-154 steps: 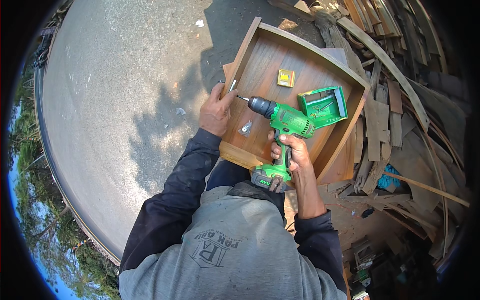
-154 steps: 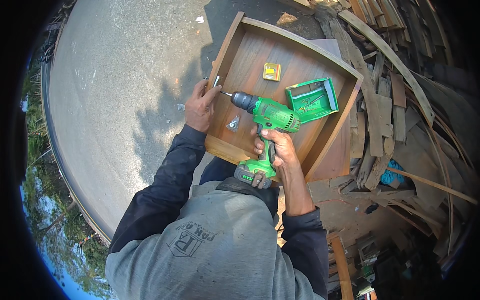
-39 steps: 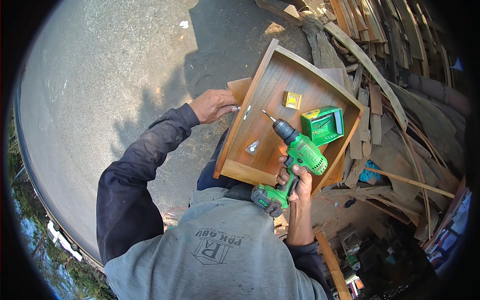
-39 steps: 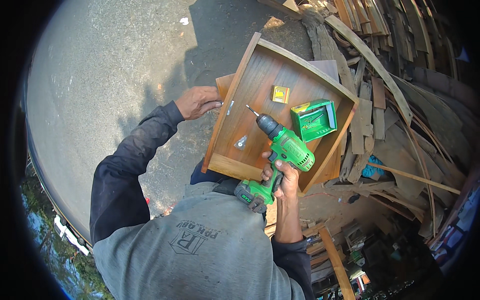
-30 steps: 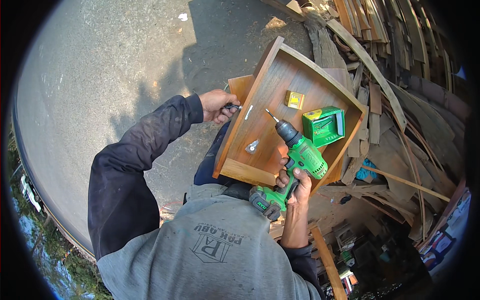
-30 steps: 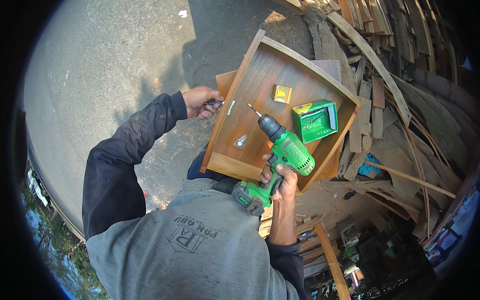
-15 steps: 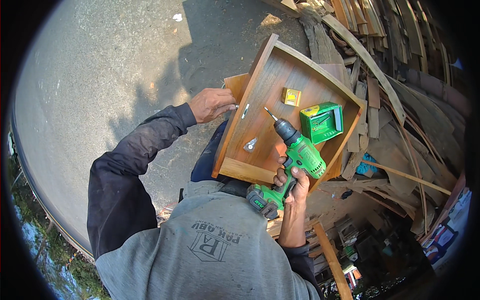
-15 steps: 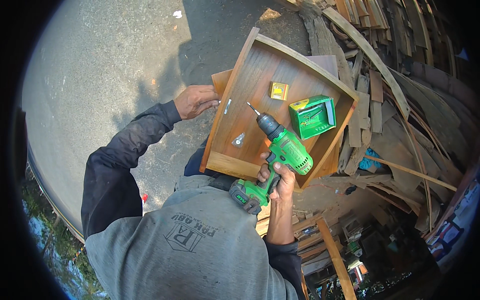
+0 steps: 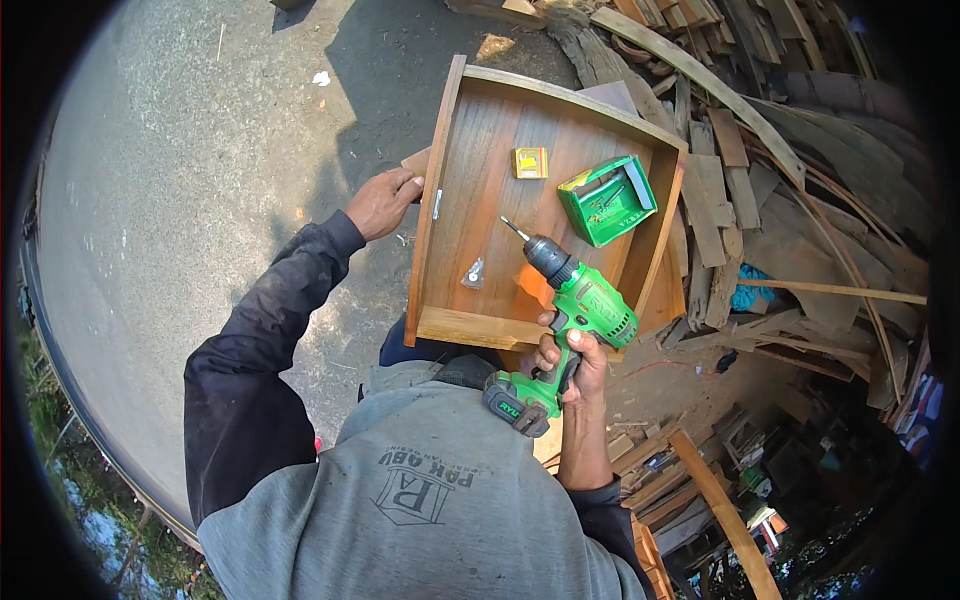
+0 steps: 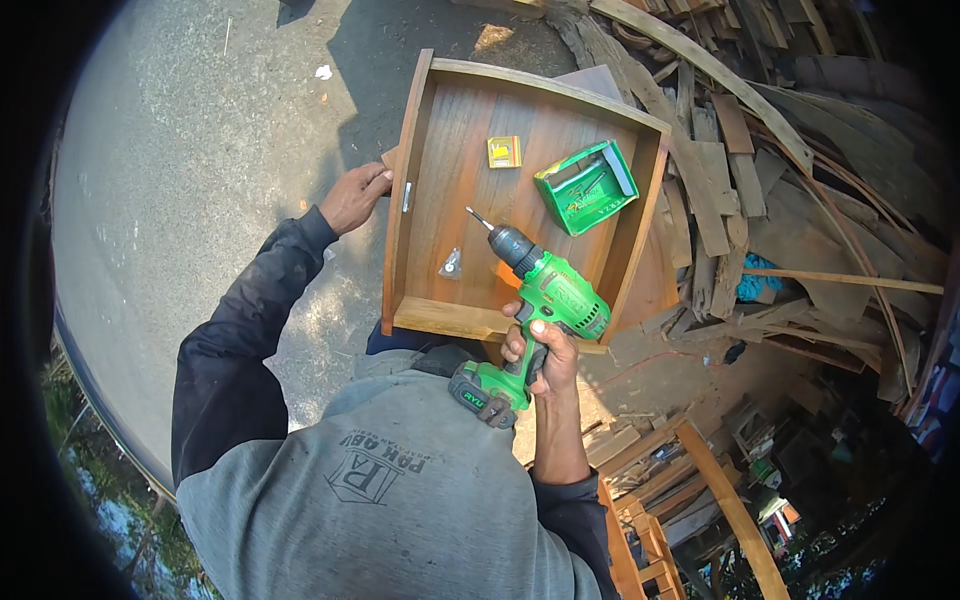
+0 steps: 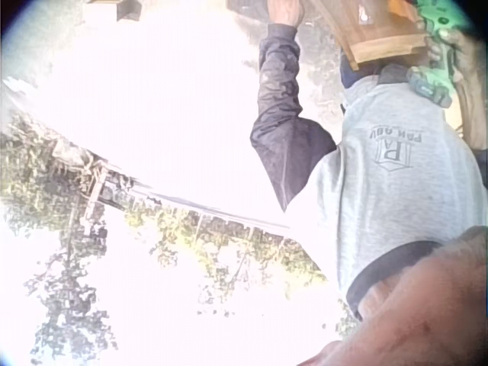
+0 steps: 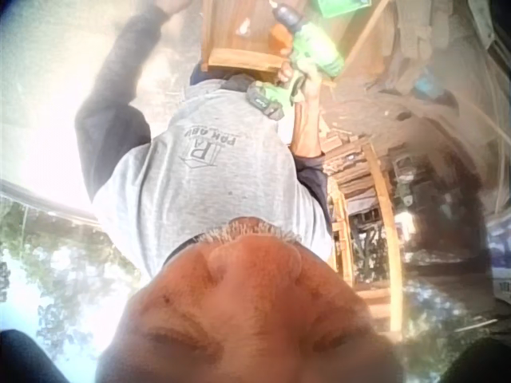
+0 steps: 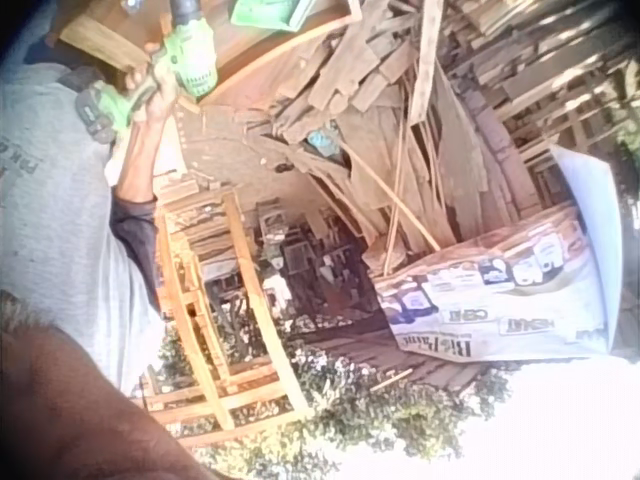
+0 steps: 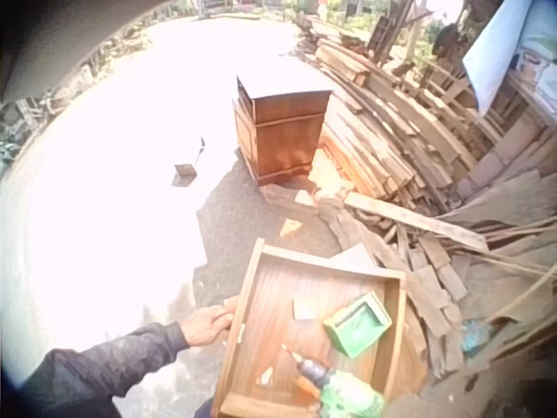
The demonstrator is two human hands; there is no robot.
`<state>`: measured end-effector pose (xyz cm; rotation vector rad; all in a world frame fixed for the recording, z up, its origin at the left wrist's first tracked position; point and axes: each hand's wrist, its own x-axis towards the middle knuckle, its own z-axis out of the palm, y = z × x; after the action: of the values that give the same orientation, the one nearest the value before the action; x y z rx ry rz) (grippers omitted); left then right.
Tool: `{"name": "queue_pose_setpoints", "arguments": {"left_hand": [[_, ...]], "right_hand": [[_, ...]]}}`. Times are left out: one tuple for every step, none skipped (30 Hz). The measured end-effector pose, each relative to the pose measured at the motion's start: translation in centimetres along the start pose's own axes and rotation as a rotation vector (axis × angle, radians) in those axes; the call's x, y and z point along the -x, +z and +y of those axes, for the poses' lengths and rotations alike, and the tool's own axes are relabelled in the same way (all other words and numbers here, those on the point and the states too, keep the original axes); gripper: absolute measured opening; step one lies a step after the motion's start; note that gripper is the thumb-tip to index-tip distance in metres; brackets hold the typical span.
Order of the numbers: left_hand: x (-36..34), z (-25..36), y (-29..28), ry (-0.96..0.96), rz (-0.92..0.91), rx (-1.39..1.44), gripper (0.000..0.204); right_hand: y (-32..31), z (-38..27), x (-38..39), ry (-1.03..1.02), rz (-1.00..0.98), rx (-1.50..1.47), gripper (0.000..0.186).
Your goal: The person uses a power drill to drive screws into the wooden frame of a drawer and then picks up a small green container.
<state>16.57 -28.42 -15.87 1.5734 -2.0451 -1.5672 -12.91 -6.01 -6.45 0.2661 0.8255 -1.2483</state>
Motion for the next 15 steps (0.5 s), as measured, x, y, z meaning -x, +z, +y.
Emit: {"name": "queue_pose_setpoints", "arguments": {"left_hand": [[0.6,0.5,0.0,-0.024,0.032,-0.015,0.045],[1.0,0.9,-0.1,-0.01,0.018,-0.036,0.045],[1.2,1.1,-0.3,-0.01,0.06,-0.025,0.043],[1.3,1.4,-0.4,-0.008,0.101,-0.014,0.04],[1.4,1.9,-0.1,-0.006,0.142,-0.001,0.038],[2.1,4.0,-0.2,0.04,0.182,-0.139,0.039],[2.1,4.3,0.2,0.053,0.168,-0.156,0.039],[2.1,4.2,0.6,0.062,0.2,-0.203,0.04],[2.2,4.4,0.8,0.069,0.236,-0.252,0.041],[2.4,4.6,1.0,0.081,0.226,-0.272,0.041],[2.5,4.8,1.3,0.076,0.227,-0.276,0.041],[2.4,5.1,1.5,0.076,0.23,-0.278,0.042],[2.2,5.0,1.5,0.091,0.222,-0.293,0.042],[2.1,4.4,1.2,0.113,0.203,-0.369,0.044],[1.7,4.0,1.3,0.14,0.182,-0.442,0.047]], "right_hand": [[-0.4,0.1,0.5,-0.021,0.007,-0.005,0.047],[-1.0,0.1,1.1,-0.039,0.003,-0.027,0.047],[-1.7,0.2,1.5,-0.054,-0.001,-0.053,0.048],[-2.3,0.1,1.9,-0.069,-0.005,-0.078,0.05],[-2.9,0.1,2.4,-0.09,-0.01,-0.098,0.05],[-3.5,0.2,3.0,-0.114,-0.021,-0.092,0.049],[-4.1,0.2,3.8,-0.139,-0.032,-0.085,0.047],[-4.7,0.3,4.5,-0.161,-0.029,-0.105,0.049],[-5.3,0.3,5.1,-0.172,-0.034,-0.126,0.049],[-5.9,0.3,5.6,-0.187,-0.041,-0.13,0.05],[-6.4,0.5,6.3,-0.202,-0.048,-0.132,0.05],[-6.8,0.6,6.9,-0.222,-0.027,-0.139,0.052],[-7.3,0.7,7.4,-0.237,-0.032,-0.156,0.052],[-7.9,0.9,8.0,-0.239,-0.032,-0.17,0.052],[-8.5,1.1,8.7,-0.245,-0.03,-0.182,0.052]]}}
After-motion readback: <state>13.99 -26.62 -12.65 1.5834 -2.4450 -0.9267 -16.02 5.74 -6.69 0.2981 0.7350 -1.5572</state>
